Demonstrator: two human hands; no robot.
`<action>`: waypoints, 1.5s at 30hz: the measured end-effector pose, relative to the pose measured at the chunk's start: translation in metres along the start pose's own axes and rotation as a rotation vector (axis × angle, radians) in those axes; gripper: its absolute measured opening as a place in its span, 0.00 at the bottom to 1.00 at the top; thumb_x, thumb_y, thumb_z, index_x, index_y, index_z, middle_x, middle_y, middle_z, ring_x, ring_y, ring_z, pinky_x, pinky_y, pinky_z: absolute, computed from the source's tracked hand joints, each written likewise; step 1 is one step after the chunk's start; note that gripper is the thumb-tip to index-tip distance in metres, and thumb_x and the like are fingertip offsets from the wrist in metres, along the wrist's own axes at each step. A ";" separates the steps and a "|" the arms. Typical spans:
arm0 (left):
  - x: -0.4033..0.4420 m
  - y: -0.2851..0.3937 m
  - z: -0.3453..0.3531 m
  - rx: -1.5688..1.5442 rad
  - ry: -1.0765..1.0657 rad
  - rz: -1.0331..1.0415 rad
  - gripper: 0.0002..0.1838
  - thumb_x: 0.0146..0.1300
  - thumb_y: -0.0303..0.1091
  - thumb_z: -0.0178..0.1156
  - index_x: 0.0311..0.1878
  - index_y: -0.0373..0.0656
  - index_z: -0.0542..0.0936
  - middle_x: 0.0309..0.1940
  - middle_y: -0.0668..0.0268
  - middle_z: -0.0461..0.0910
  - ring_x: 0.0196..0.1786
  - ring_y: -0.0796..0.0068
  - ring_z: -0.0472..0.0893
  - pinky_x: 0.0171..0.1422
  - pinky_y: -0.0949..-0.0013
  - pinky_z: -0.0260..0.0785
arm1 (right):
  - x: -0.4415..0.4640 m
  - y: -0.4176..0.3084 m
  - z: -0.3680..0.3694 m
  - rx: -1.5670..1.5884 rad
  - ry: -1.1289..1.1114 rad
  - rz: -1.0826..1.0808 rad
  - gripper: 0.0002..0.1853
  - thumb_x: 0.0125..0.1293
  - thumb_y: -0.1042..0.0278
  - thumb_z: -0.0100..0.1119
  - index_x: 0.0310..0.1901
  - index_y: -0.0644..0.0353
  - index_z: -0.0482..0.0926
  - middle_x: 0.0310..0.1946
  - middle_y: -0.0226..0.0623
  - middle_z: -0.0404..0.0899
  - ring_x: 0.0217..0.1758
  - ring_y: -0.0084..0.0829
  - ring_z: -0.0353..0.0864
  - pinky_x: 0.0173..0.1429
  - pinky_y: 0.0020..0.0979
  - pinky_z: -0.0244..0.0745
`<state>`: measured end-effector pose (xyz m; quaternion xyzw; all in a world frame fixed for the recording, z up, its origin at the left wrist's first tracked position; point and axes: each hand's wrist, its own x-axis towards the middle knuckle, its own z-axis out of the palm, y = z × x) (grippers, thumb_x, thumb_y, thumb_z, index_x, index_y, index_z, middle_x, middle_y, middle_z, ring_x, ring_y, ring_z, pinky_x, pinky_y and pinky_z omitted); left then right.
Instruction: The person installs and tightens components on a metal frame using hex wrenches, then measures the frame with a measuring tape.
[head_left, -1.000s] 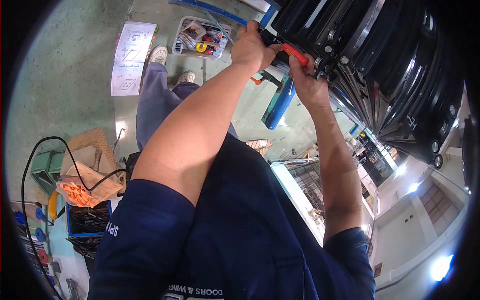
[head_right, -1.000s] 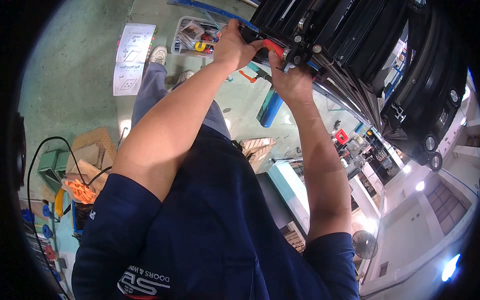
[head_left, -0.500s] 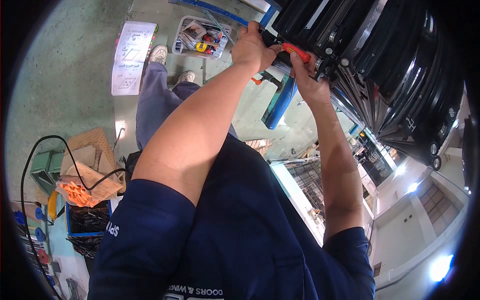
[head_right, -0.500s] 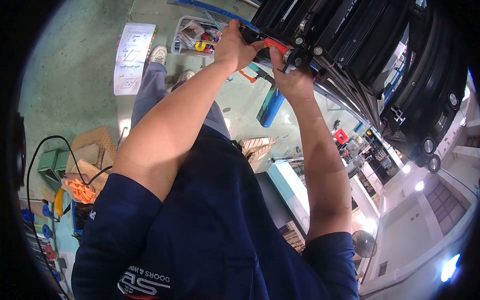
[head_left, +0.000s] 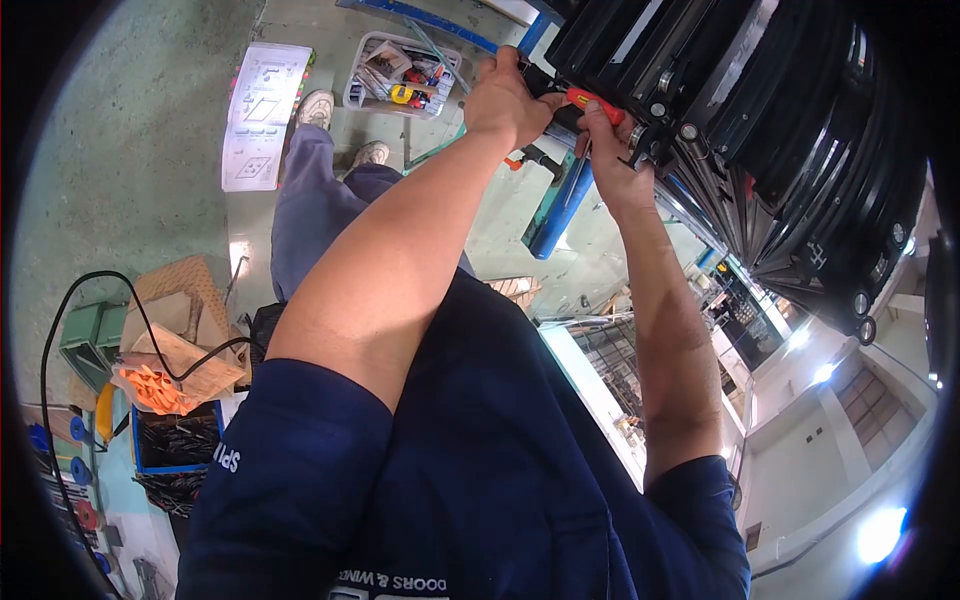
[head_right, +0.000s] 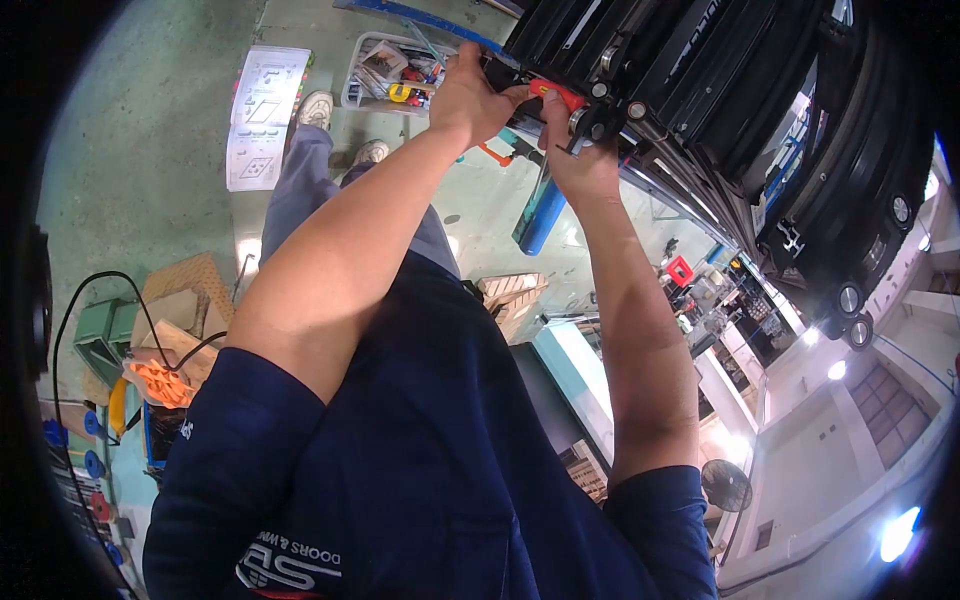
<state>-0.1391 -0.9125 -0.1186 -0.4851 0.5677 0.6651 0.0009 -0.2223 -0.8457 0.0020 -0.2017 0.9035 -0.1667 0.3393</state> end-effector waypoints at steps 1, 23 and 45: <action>-0.001 0.001 -0.001 0.000 0.000 0.000 0.42 0.51 0.53 0.78 0.61 0.41 0.67 0.57 0.50 0.76 0.59 0.50 0.80 0.62 0.54 0.74 | -0.002 -0.005 0.001 0.093 0.013 0.049 0.17 0.75 0.51 0.58 0.44 0.59 0.79 0.32 0.29 0.79 0.28 0.20 0.76 0.35 0.26 0.68; -0.001 -0.003 -0.002 -0.038 -0.004 0.055 0.41 0.53 0.52 0.76 0.62 0.42 0.67 0.56 0.50 0.75 0.57 0.49 0.81 0.61 0.55 0.74 | 0.006 -0.005 -0.004 0.870 -0.122 0.646 0.20 0.73 0.49 0.55 0.38 0.62 0.78 0.28 0.43 0.80 0.23 0.35 0.79 0.29 0.31 0.78; -0.001 0.001 0.001 0.033 0.027 0.020 0.44 0.49 0.56 0.79 0.60 0.42 0.67 0.54 0.53 0.78 0.58 0.51 0.81 0.59 0.54 0.75 | -0.009 0.011 -0.010 -0.663 0.211 -0.445 0.13 0.67 0.57 0.66 0.42 0.58 0.82 0.32 0.46 0.84 0.34 0.50 0.85 0.39 0.44 0.81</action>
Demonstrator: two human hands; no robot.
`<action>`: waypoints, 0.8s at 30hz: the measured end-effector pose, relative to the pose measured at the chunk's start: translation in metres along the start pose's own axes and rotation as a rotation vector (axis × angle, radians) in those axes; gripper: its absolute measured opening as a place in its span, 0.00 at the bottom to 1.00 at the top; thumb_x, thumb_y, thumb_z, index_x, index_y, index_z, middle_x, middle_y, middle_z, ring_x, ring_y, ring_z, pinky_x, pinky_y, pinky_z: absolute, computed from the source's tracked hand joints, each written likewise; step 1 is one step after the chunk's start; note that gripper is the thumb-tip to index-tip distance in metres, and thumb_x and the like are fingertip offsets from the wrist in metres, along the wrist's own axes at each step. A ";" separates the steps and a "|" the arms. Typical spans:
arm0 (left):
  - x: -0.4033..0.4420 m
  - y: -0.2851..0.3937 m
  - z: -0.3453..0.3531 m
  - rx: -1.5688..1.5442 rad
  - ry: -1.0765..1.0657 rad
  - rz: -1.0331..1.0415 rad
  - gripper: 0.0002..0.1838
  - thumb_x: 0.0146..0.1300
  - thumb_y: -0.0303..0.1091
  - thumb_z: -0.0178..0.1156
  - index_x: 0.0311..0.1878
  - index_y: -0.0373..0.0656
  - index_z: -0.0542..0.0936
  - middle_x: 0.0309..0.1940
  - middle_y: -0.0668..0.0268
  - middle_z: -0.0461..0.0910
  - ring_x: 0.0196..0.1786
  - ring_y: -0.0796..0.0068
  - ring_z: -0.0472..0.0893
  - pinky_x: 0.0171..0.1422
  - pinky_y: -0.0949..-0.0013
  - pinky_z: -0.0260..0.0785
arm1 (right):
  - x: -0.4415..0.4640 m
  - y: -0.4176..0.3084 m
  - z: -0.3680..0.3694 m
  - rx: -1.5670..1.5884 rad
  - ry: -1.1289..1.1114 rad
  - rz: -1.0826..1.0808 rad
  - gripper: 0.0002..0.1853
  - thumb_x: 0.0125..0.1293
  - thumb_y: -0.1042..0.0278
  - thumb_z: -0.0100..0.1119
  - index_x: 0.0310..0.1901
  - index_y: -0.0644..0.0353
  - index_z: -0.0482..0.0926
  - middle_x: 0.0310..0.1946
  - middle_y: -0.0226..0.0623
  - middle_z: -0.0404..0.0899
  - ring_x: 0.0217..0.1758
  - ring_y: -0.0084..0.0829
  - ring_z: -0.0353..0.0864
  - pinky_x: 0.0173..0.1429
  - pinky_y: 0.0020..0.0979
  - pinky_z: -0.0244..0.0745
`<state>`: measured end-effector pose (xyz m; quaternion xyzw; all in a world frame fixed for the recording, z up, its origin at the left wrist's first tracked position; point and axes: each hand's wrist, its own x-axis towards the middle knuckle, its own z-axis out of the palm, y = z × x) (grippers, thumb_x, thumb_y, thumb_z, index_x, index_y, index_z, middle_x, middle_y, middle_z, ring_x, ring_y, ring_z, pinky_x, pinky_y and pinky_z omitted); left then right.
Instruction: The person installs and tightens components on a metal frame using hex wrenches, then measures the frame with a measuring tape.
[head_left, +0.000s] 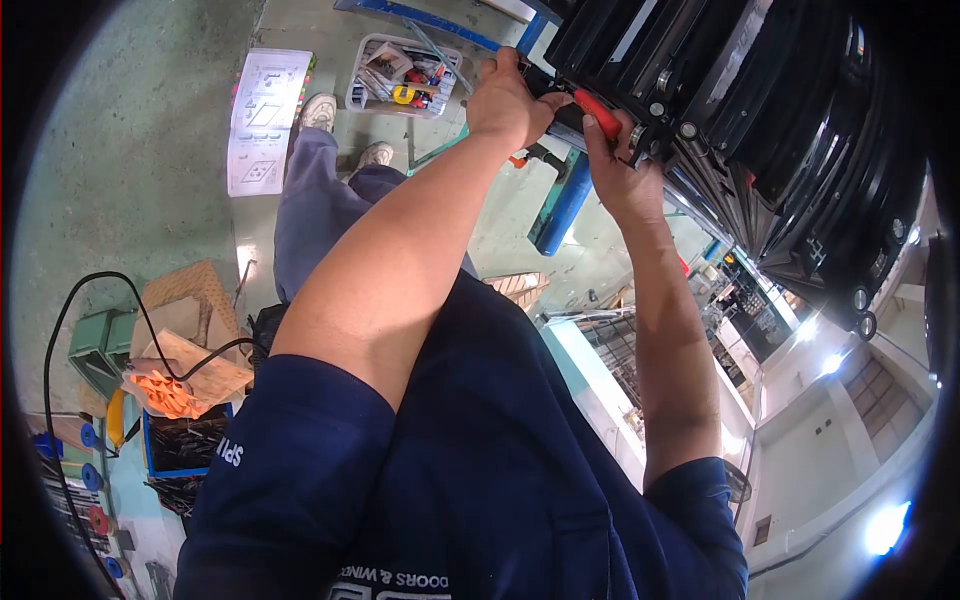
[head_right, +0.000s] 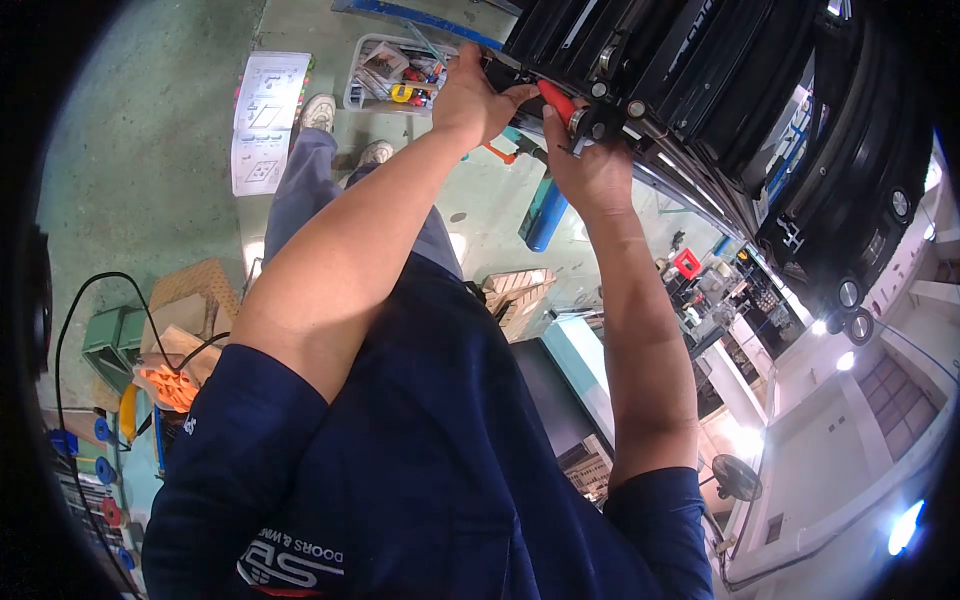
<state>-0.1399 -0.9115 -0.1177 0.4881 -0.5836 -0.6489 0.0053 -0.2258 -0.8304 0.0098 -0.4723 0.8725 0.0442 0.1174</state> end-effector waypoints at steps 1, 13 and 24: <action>0.000 0.001 0.000 -0.001 -0.001 -0.002 0.44 0.49 0.56 0.79 0.60 0.42 0.67 0.54 0.53 0.78 0.58 0.51 0.81 0.59 0.54 0.75 | 0.001 -0.001 -0.001 0.010 -0.014 -0.020 0.13 0.67 0.56 0.65 0.43 0.57 0.82 0.33 0.46 0.84 0.35 0.50 0.86 0.39 0.44 0.82; 0.000 0.000 -0.001 -0.009 -0.021 -0.027 0.44 0.49 0.54 0.78 0.62 0.43 0.66 0.57 0.51 0.76 0.58 0.49 0.81 0.59 0.53 0.75 | 0.009 -0.005 -0.007 -0.072 -0.202 0.052 0.16 0.69 0.51 0.62 0.48 0.53 0.82 0.34 0.43 0.84 0.38 0.46 0.86 0.43 0.42 0.82; 0.000 0.000 0.000 -0.015 -0.020 -0.028 0.42 0.50 0.52 0.78 0.61 0.43 0.66 0.55 0.52 0.76 0.57 0.50 0.82 0.59 0.53 0.75 | 0.013 0.013 -0.010 -0.203 -0.151 -0.164 0.14 0.68 0.51 0.63 0.48 0.49 0.82 0.34 0.38 0.85 0.37 0.43 0.87 0.41 0.41 0.82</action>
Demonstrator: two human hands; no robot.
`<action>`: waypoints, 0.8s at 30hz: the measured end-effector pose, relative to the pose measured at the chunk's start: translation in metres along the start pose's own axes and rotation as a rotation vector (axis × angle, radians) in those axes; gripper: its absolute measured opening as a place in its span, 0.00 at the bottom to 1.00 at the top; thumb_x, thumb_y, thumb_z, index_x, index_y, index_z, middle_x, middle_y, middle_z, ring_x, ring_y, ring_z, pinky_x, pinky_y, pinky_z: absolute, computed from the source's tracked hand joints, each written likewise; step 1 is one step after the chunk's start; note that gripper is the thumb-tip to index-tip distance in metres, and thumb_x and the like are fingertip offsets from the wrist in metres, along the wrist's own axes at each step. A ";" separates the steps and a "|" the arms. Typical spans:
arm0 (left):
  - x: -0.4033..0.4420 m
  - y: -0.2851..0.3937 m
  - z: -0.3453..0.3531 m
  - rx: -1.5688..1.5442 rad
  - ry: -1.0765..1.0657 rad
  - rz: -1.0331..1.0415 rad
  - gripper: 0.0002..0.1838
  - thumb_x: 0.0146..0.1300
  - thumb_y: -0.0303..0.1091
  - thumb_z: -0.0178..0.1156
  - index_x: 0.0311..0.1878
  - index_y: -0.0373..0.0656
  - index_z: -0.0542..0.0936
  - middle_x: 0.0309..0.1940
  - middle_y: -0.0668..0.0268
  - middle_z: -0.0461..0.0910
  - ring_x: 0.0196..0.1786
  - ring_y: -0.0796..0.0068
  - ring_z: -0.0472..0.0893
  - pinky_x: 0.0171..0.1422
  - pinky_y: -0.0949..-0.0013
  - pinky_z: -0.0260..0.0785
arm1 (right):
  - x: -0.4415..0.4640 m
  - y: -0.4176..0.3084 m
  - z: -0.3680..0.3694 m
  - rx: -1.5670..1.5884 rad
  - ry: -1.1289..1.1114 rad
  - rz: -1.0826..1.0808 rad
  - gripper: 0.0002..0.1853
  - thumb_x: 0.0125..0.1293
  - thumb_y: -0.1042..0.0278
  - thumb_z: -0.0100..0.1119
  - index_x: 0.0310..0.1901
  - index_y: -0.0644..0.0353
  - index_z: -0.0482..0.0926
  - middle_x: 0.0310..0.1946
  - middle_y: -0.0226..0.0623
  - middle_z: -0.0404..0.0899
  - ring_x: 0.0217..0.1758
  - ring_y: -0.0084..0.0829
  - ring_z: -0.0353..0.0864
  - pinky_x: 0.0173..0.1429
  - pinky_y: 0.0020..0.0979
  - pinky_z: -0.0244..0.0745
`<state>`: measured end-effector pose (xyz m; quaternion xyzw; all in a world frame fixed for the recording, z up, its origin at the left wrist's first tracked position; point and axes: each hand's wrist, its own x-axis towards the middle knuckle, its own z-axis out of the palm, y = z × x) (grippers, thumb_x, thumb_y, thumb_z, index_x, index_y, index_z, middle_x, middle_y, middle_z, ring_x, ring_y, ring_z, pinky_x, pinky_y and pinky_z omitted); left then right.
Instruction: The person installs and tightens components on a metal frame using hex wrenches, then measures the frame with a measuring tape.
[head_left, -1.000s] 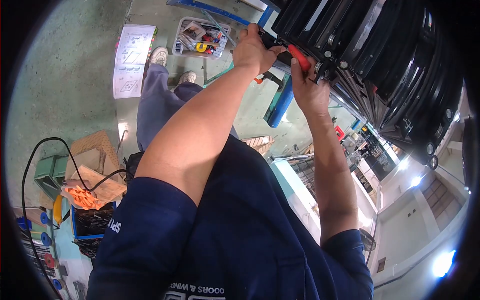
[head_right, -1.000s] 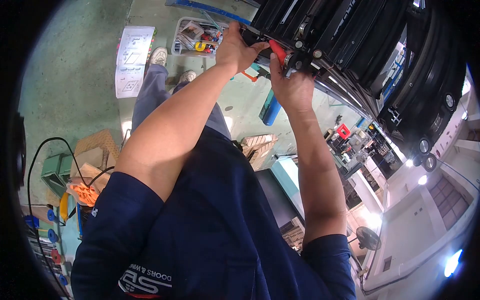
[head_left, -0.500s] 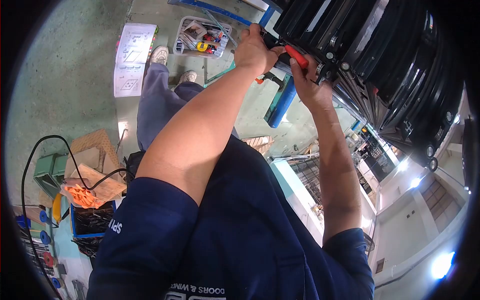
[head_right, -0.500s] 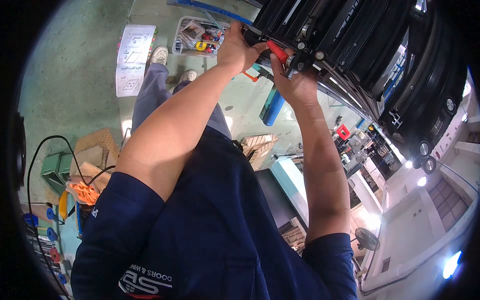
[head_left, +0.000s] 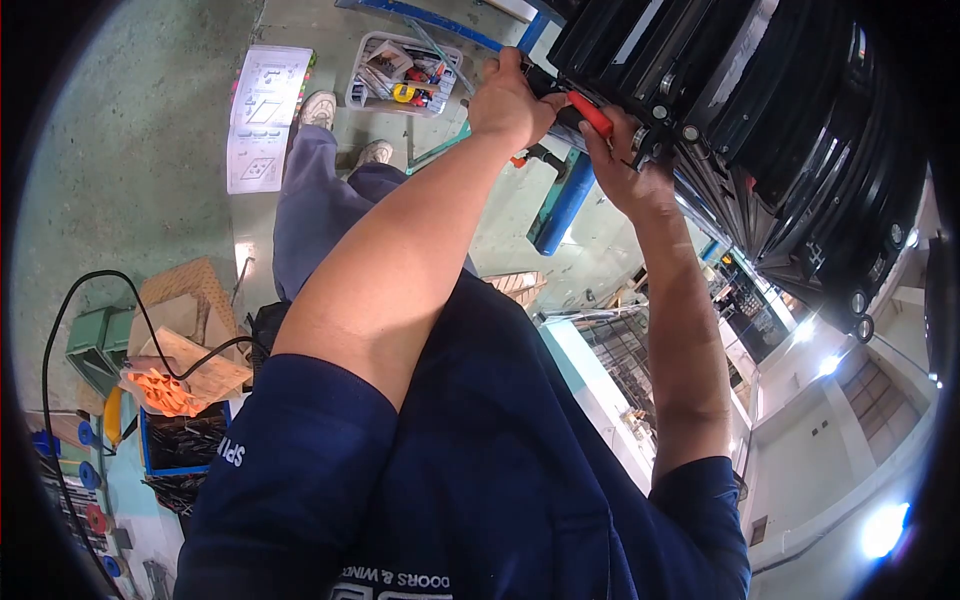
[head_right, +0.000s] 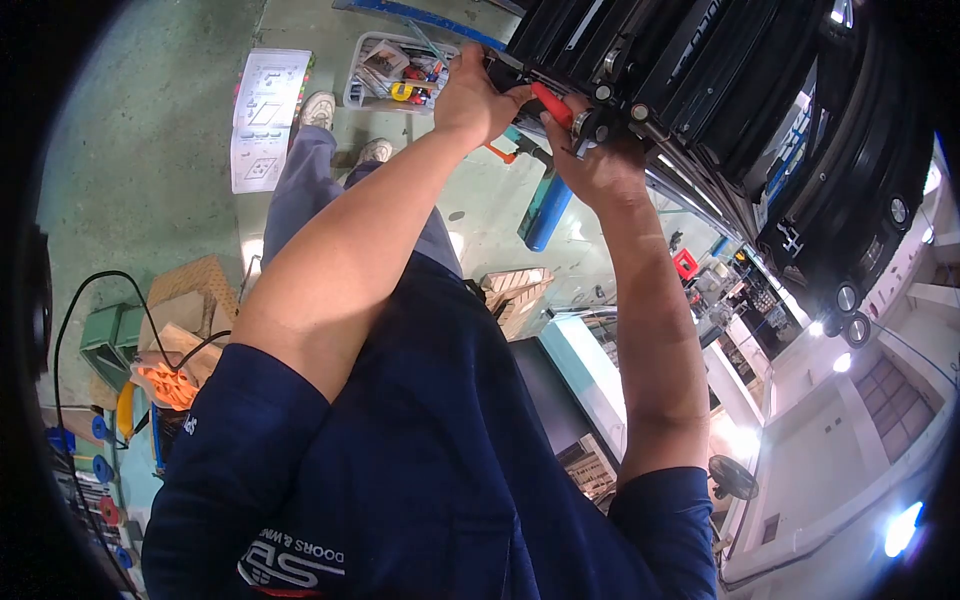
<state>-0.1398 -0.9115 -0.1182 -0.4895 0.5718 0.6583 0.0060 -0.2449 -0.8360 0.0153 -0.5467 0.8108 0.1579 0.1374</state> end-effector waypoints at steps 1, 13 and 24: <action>0.000 0.000 0.000 0.000 0.000 0.000 0.42 0.50 0.52 0.78 0.61 0.43 0.66 0.55 0.52 0.76 0.57 0.50 0.82 0.59 0.53 0.75 | 0.000 0.003 0.002 -0.009 0.047 -0.065 0.15 0.68 0.50 0.63 0.48 0.49 0.81 0.35 0.38 0.85 0.37 0.43 0.87 0.41 0.41 0.83; 0.000 -0.001 0.000 0.002 0.004 0.019 0.43 0.50 0.53 0.78 0.62 0.42 0.66 0.56 0.50 0.76 0.58 0.49 0.81 0.61 0.54 0.75 | 0.006 -0.008 -0.005 0.089 -0.182 0.200 0.16 0.70 0.48 0.60 0.49 0.51 0.80 0.41 0.43 0.85 0.44 0.47 0.86 0.47 0.43 0.81; 0.000 -0.004 -0.002 -0.038 -0.029 0.051 0.42 0.54 0.54 0.75 0.64 0.43 0.66 0.58 0.51 0.73 0.59 0.49 0.80 0.62 0.54 0.74 | 0.020 -0.028 -0.009 1.432 -0.318 1.024 0.24 0.72 0.44 0.57 0.37 0.62 0.78 0.24 0.41 0.80 0.19 0.31 0.79 0.22 0.29 0.69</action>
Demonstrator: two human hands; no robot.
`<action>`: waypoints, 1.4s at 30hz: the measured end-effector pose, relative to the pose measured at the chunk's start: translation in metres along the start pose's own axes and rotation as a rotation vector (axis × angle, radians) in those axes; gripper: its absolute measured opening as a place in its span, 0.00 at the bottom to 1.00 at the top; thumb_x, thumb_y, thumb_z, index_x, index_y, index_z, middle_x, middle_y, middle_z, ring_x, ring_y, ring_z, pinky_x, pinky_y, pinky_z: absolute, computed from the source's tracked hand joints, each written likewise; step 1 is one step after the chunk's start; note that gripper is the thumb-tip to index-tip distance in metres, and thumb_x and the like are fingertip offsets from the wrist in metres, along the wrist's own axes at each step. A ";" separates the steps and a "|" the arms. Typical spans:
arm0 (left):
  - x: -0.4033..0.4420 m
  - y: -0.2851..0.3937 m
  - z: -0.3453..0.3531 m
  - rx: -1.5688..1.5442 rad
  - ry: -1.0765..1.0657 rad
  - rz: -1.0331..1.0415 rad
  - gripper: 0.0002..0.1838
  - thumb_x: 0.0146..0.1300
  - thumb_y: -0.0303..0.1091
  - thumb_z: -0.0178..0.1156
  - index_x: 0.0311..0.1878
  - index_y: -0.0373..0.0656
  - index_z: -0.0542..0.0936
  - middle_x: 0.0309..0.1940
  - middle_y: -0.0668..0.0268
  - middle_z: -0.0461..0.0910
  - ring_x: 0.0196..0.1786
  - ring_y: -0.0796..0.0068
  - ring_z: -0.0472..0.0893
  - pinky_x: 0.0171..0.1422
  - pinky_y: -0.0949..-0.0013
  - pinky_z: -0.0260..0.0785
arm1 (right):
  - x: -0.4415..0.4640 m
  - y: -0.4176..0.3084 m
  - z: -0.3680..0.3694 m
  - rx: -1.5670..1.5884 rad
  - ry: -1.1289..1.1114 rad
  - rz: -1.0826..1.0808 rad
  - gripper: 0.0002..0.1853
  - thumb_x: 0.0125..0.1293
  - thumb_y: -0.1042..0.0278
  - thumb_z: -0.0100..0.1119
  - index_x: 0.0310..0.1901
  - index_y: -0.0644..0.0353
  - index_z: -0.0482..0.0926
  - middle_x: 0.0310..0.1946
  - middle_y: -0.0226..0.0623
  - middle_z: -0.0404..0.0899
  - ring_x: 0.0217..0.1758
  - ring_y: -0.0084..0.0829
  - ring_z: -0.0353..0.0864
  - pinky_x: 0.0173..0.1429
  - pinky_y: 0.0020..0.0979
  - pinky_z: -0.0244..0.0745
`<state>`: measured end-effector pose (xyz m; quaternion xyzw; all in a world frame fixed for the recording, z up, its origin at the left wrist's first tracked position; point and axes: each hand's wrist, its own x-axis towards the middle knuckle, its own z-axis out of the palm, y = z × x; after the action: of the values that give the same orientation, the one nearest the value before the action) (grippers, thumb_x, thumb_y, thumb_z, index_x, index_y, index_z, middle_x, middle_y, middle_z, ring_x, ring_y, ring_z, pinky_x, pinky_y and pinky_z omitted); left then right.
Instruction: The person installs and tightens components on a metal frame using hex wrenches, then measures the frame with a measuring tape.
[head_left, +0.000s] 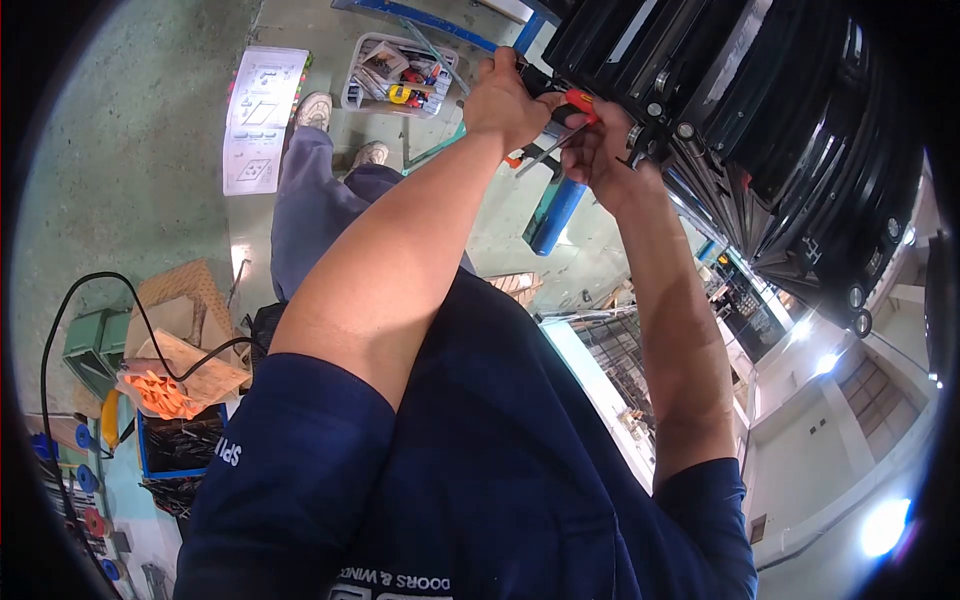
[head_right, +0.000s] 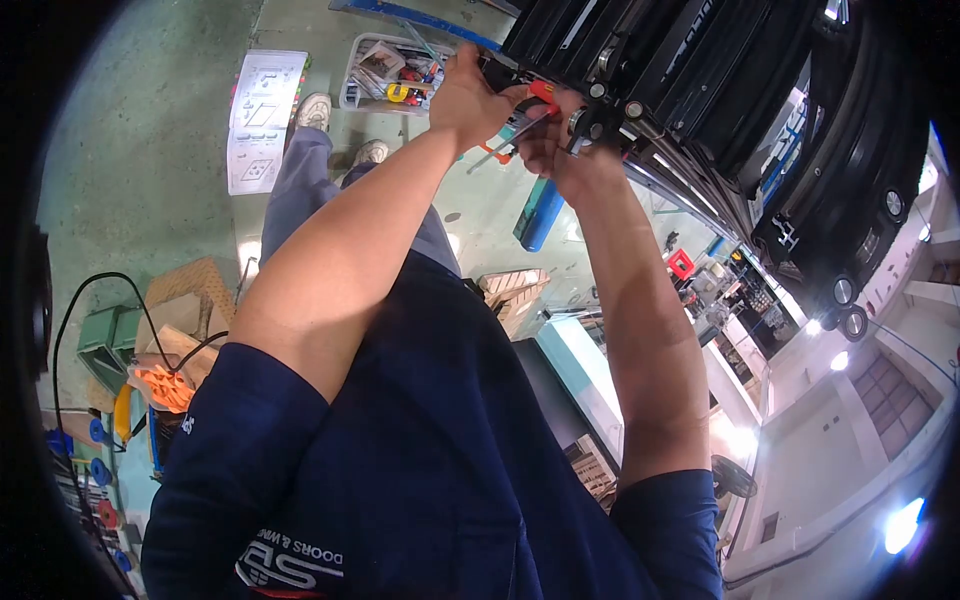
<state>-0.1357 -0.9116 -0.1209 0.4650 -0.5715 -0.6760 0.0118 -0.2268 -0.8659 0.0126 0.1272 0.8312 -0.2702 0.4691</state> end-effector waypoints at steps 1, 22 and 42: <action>-0.001 0.002 -0.001 -0.001 0.001 0.000 0.42 0.54 0.54 0.75 0.64 0.43 0.66 0.58 0.51 0.73 0.59 0.49 0.80 0.62 0.54 0.74 | 0.004 0.000 -0.001 0.204 -0.040 0.095 0.24 0.72 0.44 0.57 0.36 0.62 0.78 0.23 0.42 0.80 0.18 0.31 0.78 0.20 0.28 0.66; -0.001 0.008 -0.002 0.035 0.007 -0.075 0.43 0.50 0.55 0.78 0.61 0.41 0.68 0.57 0.52 0.76 0.59 0.51 0.80 0.62 0.55 0.74 | 0.002 0.015 -0.022 -1.174 0.310 -0.749 0.15 0.68 0.52 0.63 0.50 0.49 0.83 0.35 0.43 0.86 0.41 0.48 0.87 0.47 0.42 0.82; -0.002 0.009 -0.002 0.021 0.013 -0.076 0.42 0.52 0.50 0.77 0.64 0.43 0.66 0.58 0.51 0.75 0.59 0.49 0.80 0.61 0.53 0.74 | 0.011 0.016 -0.028 -1.167 0.225 -0.810 0.16 0.68 0.49 0.61 0.50 0.48 0.83 0.36 0.40 0.86 0.41 0.44 0.87 0.46 0.41 0.82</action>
<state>-0.1382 -0.9147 -0.1122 0.4908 -0.5606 -0.6668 -0.0151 -0.2452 -0.8368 0.0097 -0.4353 0.8654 0.0800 0.2350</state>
